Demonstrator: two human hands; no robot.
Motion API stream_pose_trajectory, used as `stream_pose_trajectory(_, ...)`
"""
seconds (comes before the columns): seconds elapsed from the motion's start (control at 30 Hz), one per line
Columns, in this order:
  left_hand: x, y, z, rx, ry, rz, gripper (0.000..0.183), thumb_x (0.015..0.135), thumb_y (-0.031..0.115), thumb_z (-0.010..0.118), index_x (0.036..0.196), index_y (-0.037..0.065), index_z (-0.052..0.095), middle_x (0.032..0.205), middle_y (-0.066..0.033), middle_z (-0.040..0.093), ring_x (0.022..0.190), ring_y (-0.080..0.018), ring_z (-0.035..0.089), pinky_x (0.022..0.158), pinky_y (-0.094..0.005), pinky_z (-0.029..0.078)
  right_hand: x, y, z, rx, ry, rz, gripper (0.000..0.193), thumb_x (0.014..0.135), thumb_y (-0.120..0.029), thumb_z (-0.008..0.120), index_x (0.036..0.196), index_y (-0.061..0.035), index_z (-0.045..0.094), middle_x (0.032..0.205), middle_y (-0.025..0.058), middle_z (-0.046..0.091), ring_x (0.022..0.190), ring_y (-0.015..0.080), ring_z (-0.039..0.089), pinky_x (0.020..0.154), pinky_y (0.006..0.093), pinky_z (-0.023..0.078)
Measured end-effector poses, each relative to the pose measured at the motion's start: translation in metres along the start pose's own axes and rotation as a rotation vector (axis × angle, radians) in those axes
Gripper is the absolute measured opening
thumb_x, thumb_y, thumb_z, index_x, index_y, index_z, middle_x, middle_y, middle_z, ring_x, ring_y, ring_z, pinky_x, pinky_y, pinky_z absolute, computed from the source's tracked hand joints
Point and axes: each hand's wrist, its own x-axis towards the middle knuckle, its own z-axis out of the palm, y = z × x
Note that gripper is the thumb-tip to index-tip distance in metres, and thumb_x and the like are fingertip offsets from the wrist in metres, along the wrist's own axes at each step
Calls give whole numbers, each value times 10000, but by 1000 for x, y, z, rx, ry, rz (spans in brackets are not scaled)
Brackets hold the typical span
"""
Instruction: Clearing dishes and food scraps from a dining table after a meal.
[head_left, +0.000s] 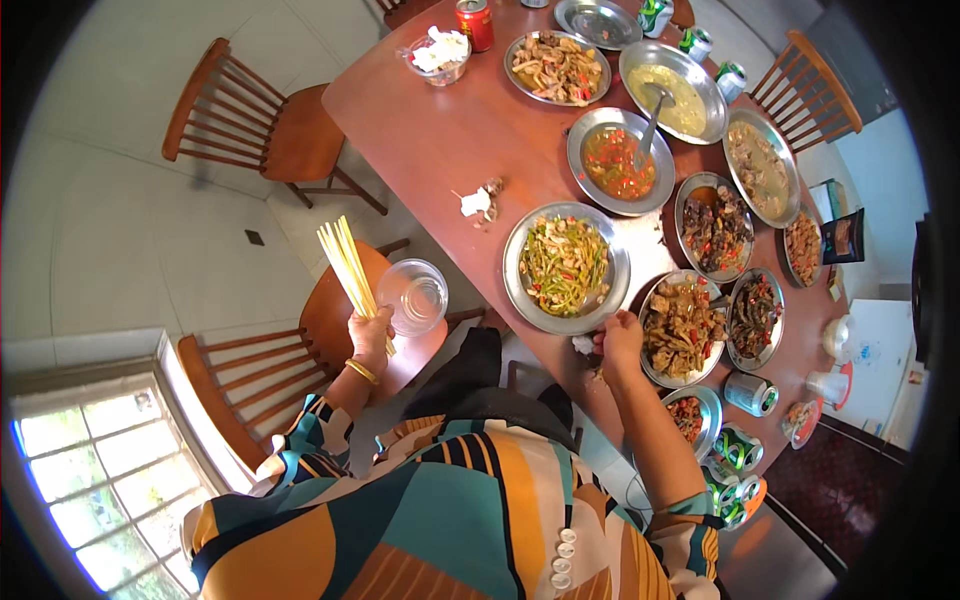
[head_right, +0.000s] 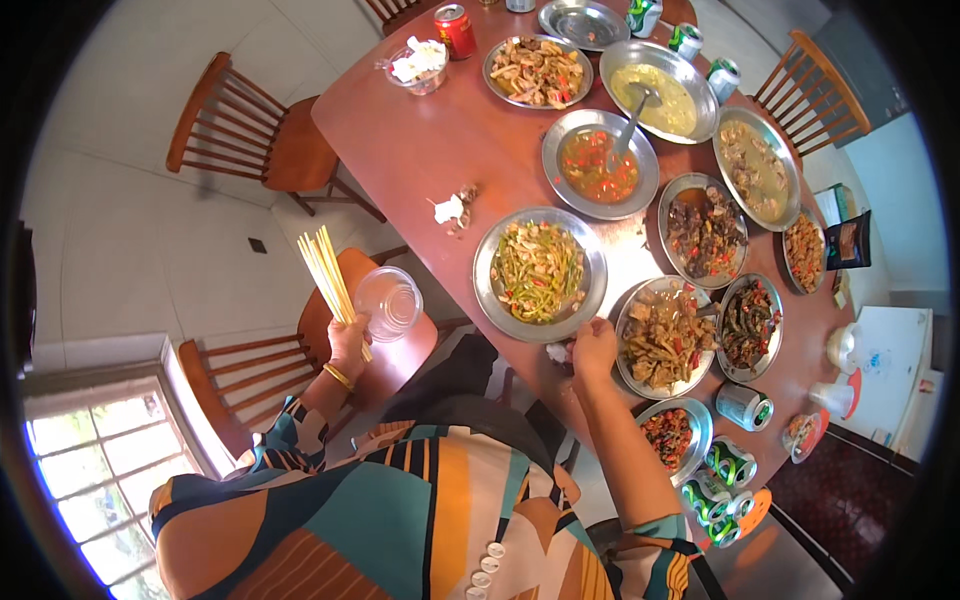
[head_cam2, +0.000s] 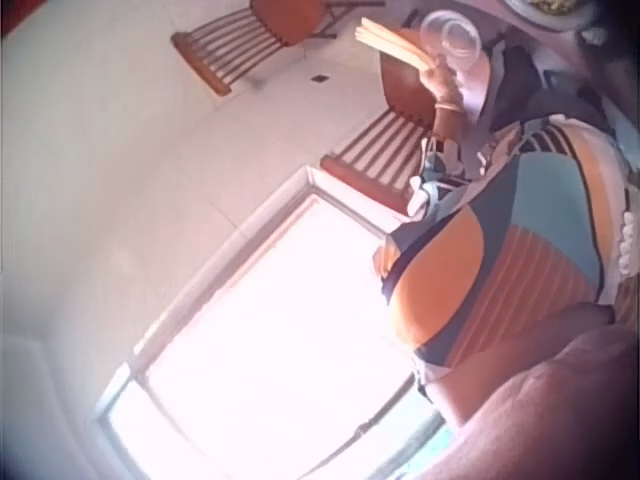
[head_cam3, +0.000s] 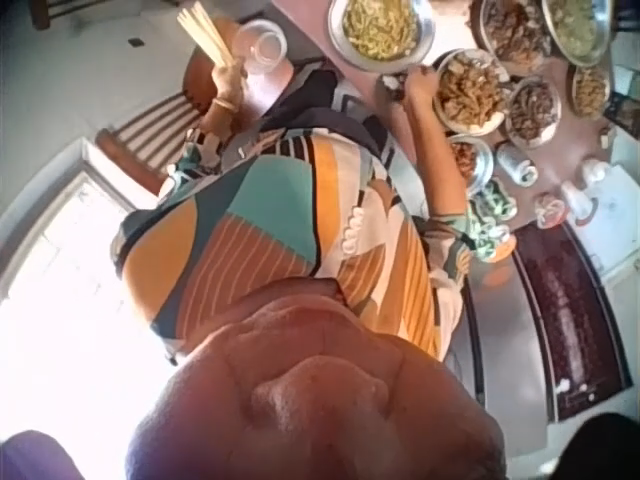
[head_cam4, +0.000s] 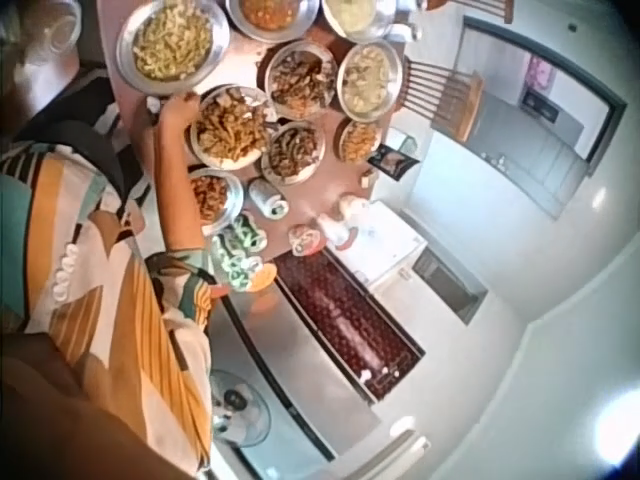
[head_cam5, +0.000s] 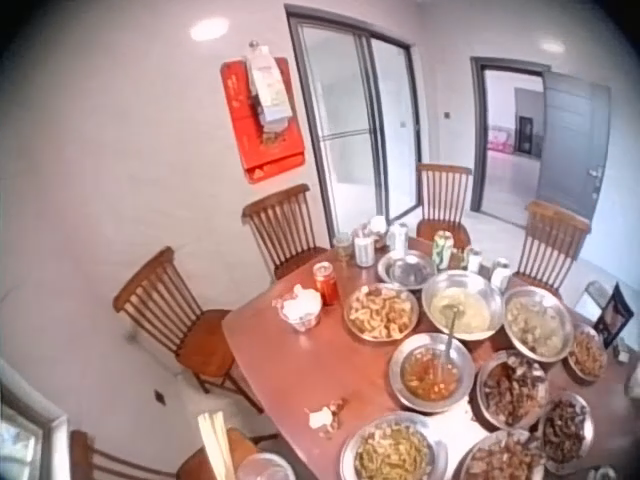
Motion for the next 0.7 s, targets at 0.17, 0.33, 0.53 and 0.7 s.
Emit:
stream_pose_trajectory(0.17, 36, 26, -2, 24, -57, 1, 95, 722, 31, 602, 767, 49, 521, 588, -16, 511, 401, -85, 433, 368, -228, 355, 6, 0, 20, 88, 9, -42, 130, 884, -134, 427, 855, -48, 520, 648, 14, 485, 480, 99, 449, 434, 245, 385)
stream_pose_trajectory(0.33, 49, 33, -19, 38, -24, -18, 72, 730, 34, 597, 763, 47, 534, 580, -8, 509, 399, -81, 428, 371, -227, 351, -6, -38, 29, 132, -5, -105, 121, 883, -129, 441, 840, -49, 520, 639, 12, 488, 472, 100, 440, 436, 240, 365)
stream_pose_trajectory(0.53, 51, 22, -37, -120, 54, -23, 103, 731, 21, 592, 719, 66, 500, 549, -3, 471, 390, -81, 425, 363, -222, 341, 22, -110, 97, 212, -111, -114, 113, 878, -101, 420, 833, -37, 502, 622, 15, 474, 485, 98, 435, 435, 247, 372)
stream_pose_trajectory(0.7, 49, 20, -35, -173, 79, -57, 131, 727, 20, 599, 729, 72, 480, 564, -8, 473, 388, -87, 420, 361, -219, 340, 77, -130, 174, 239, -130, -45, 53, 856, -86, 458, 844, -51, 496, 607, 21, 475, 471, 119, 461, 412, 265, 414)
